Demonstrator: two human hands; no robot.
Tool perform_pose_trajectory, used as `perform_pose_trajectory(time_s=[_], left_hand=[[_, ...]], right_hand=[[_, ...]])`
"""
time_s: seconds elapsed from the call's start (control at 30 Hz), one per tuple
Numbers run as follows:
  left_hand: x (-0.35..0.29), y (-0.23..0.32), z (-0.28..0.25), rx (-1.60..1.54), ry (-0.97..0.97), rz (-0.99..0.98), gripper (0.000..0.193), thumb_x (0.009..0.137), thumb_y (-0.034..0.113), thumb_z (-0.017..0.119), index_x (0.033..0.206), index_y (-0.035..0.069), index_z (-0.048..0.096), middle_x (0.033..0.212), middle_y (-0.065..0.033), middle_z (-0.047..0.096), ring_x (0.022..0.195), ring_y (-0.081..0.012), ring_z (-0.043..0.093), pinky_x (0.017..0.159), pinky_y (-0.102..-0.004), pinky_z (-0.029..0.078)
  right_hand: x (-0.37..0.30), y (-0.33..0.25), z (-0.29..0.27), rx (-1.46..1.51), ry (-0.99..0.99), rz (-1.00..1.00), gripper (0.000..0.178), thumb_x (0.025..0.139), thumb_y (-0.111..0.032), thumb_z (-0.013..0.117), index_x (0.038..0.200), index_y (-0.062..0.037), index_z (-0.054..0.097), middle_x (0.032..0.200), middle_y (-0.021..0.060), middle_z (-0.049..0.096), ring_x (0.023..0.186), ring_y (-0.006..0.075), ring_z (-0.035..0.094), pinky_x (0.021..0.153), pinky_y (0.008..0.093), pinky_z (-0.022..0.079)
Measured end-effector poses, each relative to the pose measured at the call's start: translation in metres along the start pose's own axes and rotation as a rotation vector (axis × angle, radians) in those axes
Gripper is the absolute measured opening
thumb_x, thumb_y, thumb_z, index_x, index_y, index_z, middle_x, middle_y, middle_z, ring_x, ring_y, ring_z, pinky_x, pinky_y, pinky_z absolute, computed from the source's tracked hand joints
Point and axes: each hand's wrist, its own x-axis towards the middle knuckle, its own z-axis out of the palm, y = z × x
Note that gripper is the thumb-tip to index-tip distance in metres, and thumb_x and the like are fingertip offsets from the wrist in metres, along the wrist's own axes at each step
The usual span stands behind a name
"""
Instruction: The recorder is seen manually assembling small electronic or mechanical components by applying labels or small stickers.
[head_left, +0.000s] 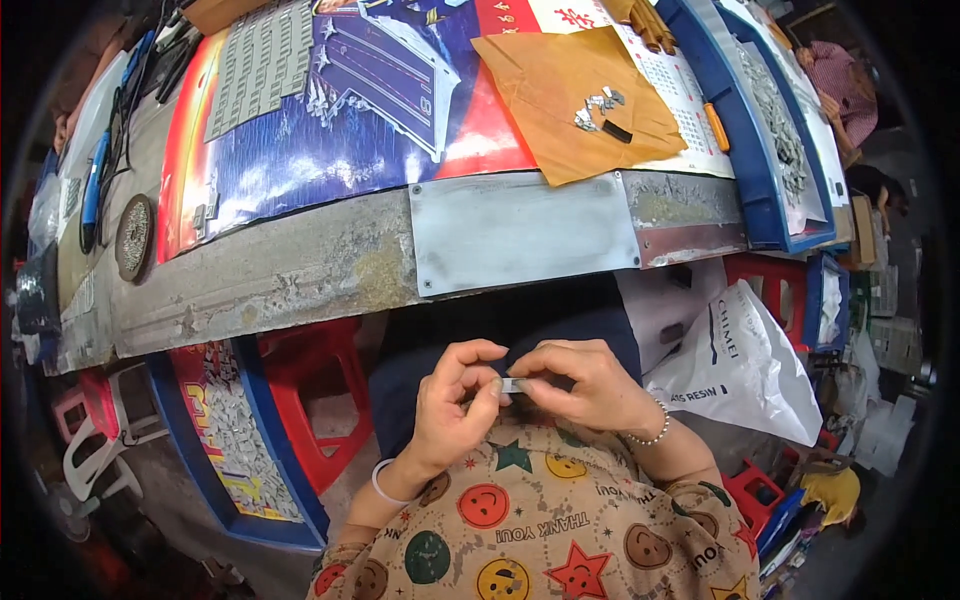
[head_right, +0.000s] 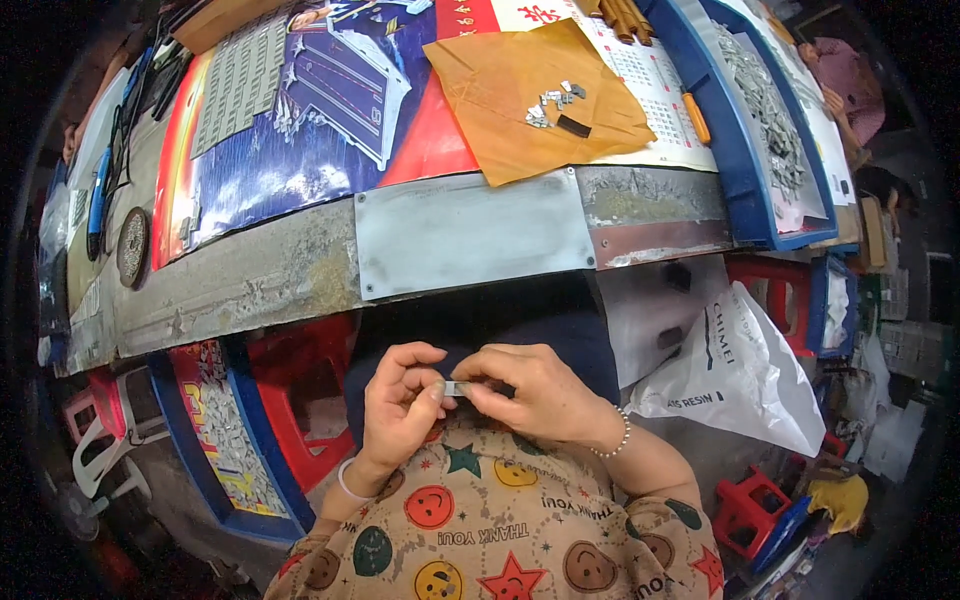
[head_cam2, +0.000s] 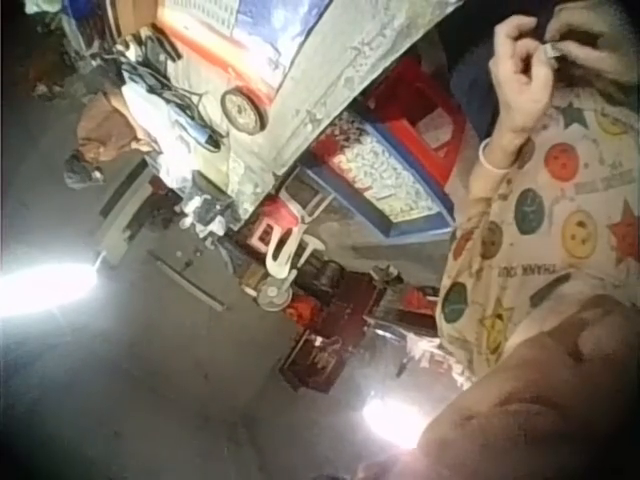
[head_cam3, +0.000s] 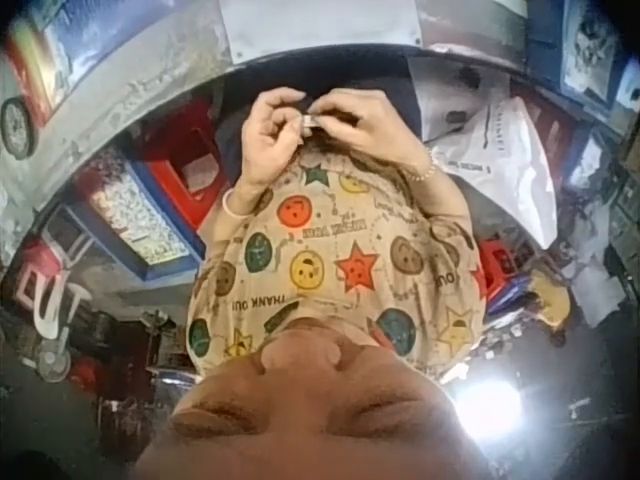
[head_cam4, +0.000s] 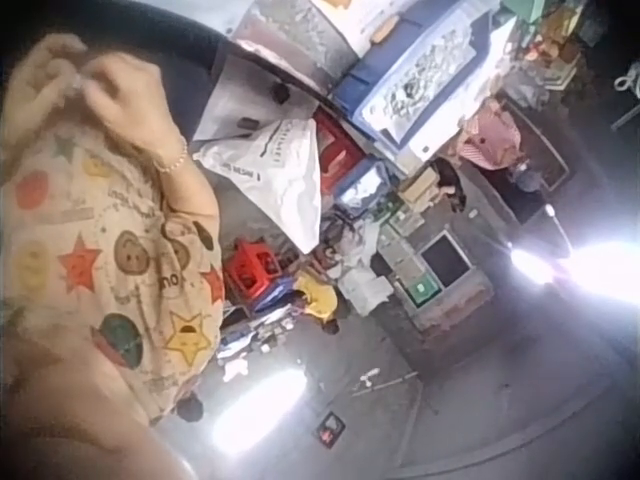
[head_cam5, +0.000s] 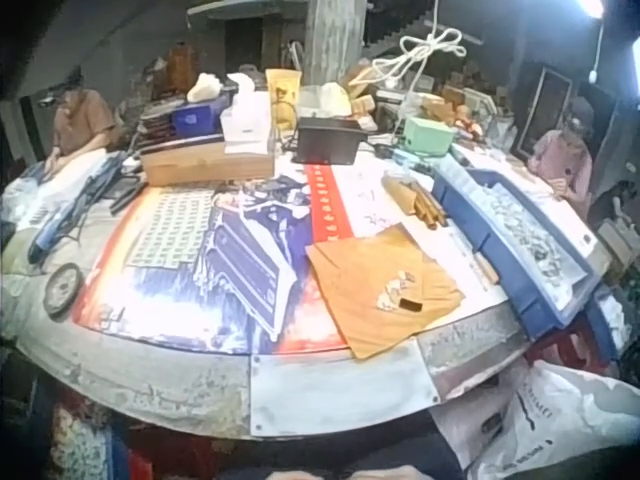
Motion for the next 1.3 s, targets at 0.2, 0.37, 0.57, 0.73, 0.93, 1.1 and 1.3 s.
perform_pose_trajectory(time_s=[0.2, 0.37, 0.57, 0.73, 0.93, 1.1, 1.3], left_hand=[[0.003, 0.000, 0.001, 0.135, -0.017, 0.041, 0.031, 0.086, -0.002, 0.054, 0.116, -0.001, 0.049, 0.072, -0.0030, 0.063, 0.063, -0.0045, 0.056, 0.058, -0.0193, 0.045], [0.007, 0.004, -0.001, 0.160, -0.023, 0.060, 0.031, 0.086, -0.002, 0.054, 0.117, -0.001, 0.049, 0.073, -0.0026, 0.062, 0.065, -0.0047, 0.056, 0.059, -0.0197, 0.045], [0.007, 0.006, -0.005, 0.001, 0.010, -0.026, 0.030, 0.086, -0.002, 0.051, 0.116, 0.000, 0.050, 0.075, -0.0003, 0.062, 0.068, -0.0041, 0.056, 0.062, -0.0204, 0.045], [0.007, 0.002, -0.007, -0.016, -0.005, 0.031, 0.031, 0.086, 0.000, 0.053, 0.117, 0.000, 0.050, 0.069, 0.0034, 0.055, 0.062, -0.0022, 0.048, 0.057, -0.0193, 0.039], [0.002, 0.004, -0.021, -0.050, -0.053, 0.023, 0.031, 0.091, -0.001, 0.048, 0.122, 0.000, 0.044, 0.079, 0.0006, 0.056, 0.074, -0.0050, 0.057, 0.063, -0.0182, 0.046], [-0.001, 0.013, -0.029, -0.198, -0.025, 0.033, 0.035, 0.092, 0.000, 0.049, 0.125, 0.000, 0.041, 0.081, -0.0016, 0.058, 0.071, -0.0062, 0.056, 0.063, -0.0196, 0.046], [-0.009, 0.017, -0.039, -0.479, 0.140, 0.264, 0.046, 0.092, 0.000, 0.050, 0.133, 0.002, 0.029, 0.098, -0.0117, 0.060, 0.074, -0.0100, 0.055, 0.069, -0.0233, 0.048]], right_hand=[[0.003, 0.002, -0.005, -0.131, -0.037, -0.068, 0.012, 0.081, -0.005, 0.062, 0.093, -0.0005, 0.063, 0.083, 0.0129, 0.064, 0.069, 0.0290, 0.063, 0.060, 0.0338, 0.051], [0.008, -0.001, -0.006, -0.126, -0.053, -0.041, 0.012, 0.082, -0.006, 0.062, 0.092, -0.0012, 0.064, 0.083, 0.0127, 0.064, 0.069, 0.0302, 0.063, 0.061, 0.0341, 0.051], [0.013, -0.010, -0.006, -0.144, -0.059, -0.089, 0.025, 0.078, -0.008, 0.070, 0.100, -0.0011, 0.060, 0.088, 0.0131, 0.060, 0.074, 0.0270, 0.063, 0.065, 0.0345, 0.051], [0.016, -0.018, -0.004, -0.345, -0.123, -0.161, 0.019, 0.080, -0.014, 0.067, 0.095, -0.0048, 0.060, 0.087, 0.0102, 0.059, 0.079, 0.0309, 0.059, 0.067, 0.0386, 0.048], [0.035, -0.035, -0.004, -0.463, -0.245, -0.279, 0.021, 0.079, -0.013, 0.067, 0.095, -0.0039, 0.058, 0.090, 0.0098, 0.059, 0.080, 0.0304, 0.059, 0.067, 0.0395, 0.048], [0.054, -0.050, -0.003, -0.510, -0.311, -0.333, 0.022, 0.078, -0.011, 0.066, 0.097, -0.0031, 0.058, 0.092, 0.0107, 0.061, 0.081, 0.0301, 0.061, 0.068, 0.0385, 0.049], [0.116, -0.076, -0.011, -0.593, -0.132, -0.479, 0.021, 0.078, -0.012, 0.066, 0.097, -0.0049, 0.058, 0.085, 0.0123, 0.058, 0.074, 0.0316, 0.059, 0.063, 0.0383, 0.048]])
